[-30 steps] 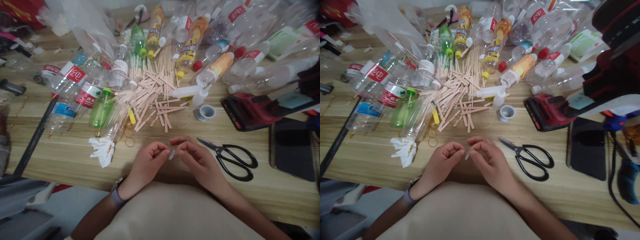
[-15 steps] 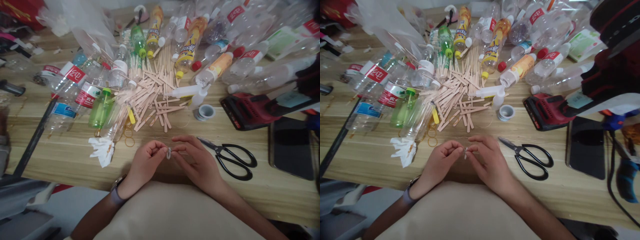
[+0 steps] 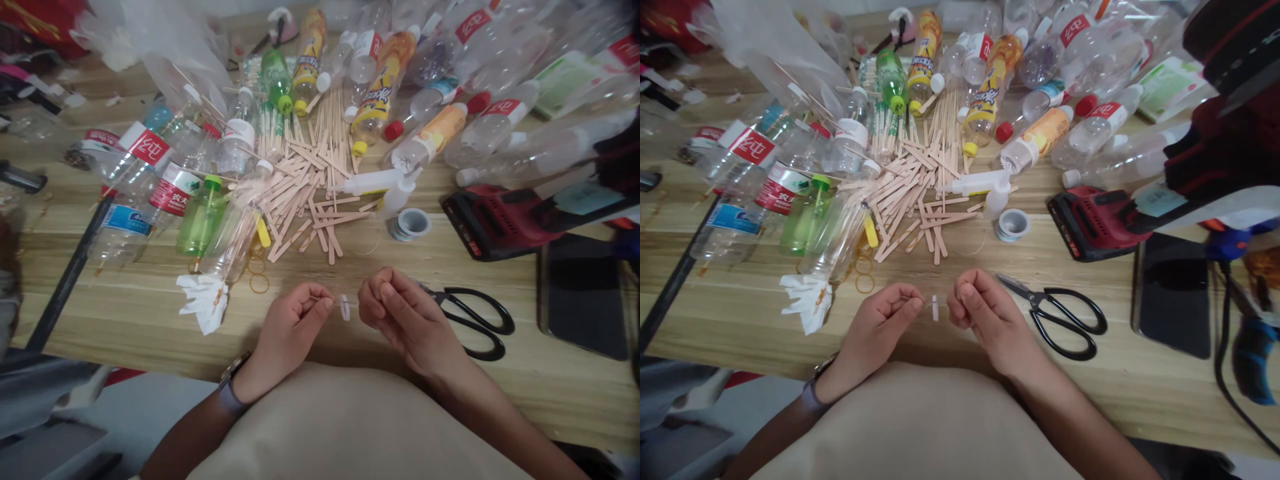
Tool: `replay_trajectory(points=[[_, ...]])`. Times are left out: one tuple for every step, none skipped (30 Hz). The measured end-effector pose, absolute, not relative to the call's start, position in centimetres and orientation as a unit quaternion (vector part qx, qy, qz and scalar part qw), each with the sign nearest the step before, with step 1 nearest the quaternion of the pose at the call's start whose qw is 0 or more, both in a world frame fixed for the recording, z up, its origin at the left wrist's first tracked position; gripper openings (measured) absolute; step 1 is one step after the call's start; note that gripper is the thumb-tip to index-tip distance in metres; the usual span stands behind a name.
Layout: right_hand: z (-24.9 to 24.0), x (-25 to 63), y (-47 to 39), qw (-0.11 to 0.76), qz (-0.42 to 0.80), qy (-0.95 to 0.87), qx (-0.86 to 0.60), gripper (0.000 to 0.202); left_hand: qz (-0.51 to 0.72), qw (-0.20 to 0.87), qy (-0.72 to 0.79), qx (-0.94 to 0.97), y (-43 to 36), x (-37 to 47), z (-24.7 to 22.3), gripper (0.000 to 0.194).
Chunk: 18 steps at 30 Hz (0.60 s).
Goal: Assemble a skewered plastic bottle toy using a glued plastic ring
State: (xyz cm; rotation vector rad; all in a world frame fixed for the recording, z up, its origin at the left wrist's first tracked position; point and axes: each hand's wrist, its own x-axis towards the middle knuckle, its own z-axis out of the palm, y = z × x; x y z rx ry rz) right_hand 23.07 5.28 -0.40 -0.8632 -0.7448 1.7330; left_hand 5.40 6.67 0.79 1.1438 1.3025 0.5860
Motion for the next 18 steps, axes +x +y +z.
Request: replay_trajectory(points=[[-0.43,22.99,5.31,0.514,0.719,-0.303,-0.356,0.028,0.258,0.608,0.561,0.499,6.62,5.39,0.82,0.022],[-0.45,22.92,5.33,0.515,0.720,-0.303,-0.353,0.028,0.260,0.607,0.558,0.502,6.57,5.38,0.86,0.022],[-0.46,22.87,5.35,0.515,0.720,-0.305,-0.351,0.027,0.260,0.606,0.556,0.506,6.53,5.37,0.90,0.022],[-0.47,22.84,5.37,0.515,0.721,-0.307,-0.349,0.027,0.257,0.604,0.556,0.510,6.49,5.36,0.93,0.022],[-0.47,22.83,5.38,0.515,0.721,-0.307,-0.347,0.027,0.254,0.602,0.557,0.513,6.47,5.34,0.97,0.022],[-0.47,22.82,5.38,0.516,0.722,-0.305,-0.346,0.027,0.252,0.599,0.558,0.516,6.45,5.32,1.00,0.021],[-0.45,22.83,5.38,0.516,0.723,-0.302,-0.346,0.028,0.252,0.596,0.560,0.518,6.42,5.31,1.01,0.021],[-0.43,22.84,5.38,0.517,0.723,-0.300,-0.345,0.028,0.252,0.593,0.561,0.519,6.40,5.29,1.01,0.021],[-0.39,22.85,5.38,0.518,0.723,-0.298,-0.345,0.029,0.252,0.592,0.562,0.520,6.37,5.28,0.99,0.021],[-0.36,22.87,5.38,0.519,0.722,-0.297,-0.346,0.029,0.249,0.591,0.563,0.522,6.35,5.27,0.96,0.021],[-0.31,22.88,5.40,0.521,0.722,-0.296,-0.347,0.030,0.244,0.592,0.561,0.525,6.33,5.26,0.92,0.022],[-0.27,22.90,5.42,0.521,0.721,-0.294,-0.349,0.030,0.236,0.593,0.559,0.529,6.31,5.25,0.88,0.023],[-0.24,22.91,5.45,0.522,0.722,-0.290,-0.350,0.030,0.225,0.595,0.556,0.534,6.31,5.23,0.86,0.024],[-0.22,22.93,5.49,0.522,0.722,-0.286,-0.352,0.030,0.214,0.596,0.552,0.542,6.31,5.20,0.88,0.024],[-0.22,22.96,5.53,0.522,0.723,-0.282,-0.355,0.031,0.203,0.594,0.546,0.555,6.33,5.15,0.93,0.024],[-0.25,22.99,5.56,0.522,0.722,-0.281,-0.358,0.031,0.193,0.587,0.539,0.572,6.36,5.09,1.01,0.024],[-0.31,23.04,5.57,0.522,0.719,-0.284,-0.361,0.031,0.185,0.577,0.531,0.592,6.41,5.02,1.14,0.022],[-0.38,23.09,5.56,0.524,0.712,-0.293,-0.365,0.031,0.179,0.569,0.524,0.608,6.46,4.95,1.27,0.021]])
